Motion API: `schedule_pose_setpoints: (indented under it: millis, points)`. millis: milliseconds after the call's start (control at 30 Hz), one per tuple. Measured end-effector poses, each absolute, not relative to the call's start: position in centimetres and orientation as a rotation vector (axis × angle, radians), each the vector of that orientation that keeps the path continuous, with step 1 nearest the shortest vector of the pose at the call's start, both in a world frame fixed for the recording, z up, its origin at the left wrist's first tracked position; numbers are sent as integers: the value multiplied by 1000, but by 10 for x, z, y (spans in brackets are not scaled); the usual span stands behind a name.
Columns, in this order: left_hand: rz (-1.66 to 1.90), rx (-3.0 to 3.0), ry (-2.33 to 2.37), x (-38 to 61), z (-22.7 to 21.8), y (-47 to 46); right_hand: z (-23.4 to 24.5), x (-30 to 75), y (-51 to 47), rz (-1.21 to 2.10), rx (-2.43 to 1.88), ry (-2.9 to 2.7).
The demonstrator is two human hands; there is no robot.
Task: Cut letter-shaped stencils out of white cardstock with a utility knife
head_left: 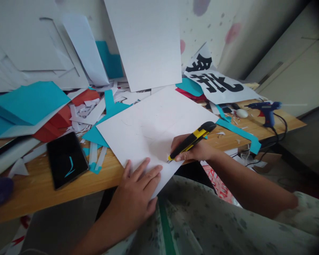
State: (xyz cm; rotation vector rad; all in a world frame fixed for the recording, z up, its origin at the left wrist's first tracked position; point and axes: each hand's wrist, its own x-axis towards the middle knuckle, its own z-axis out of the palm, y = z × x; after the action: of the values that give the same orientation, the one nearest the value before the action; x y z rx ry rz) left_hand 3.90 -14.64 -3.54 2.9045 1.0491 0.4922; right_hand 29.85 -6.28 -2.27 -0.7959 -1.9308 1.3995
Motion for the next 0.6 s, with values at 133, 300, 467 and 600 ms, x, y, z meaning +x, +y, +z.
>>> schedule_pose_setpoints:
  millis: [133, 300, 467, 600]
  points:
    - [437, 2911, 1056, 39, -35, -146, -22, 298, -63, 1414, -798, -1922]
    - [341, 2897, 1065, 39, -35, -146, -23, 298, -62, 1386, -753, -1972]
    - [224, 2831, 1106, 40, -31, -147, -23, 299, -54, 1358, -722, -2094]
    - [194, 2797, 1119, 40, -27, -148, -25, 303, -46, 1364, -706, -2186]
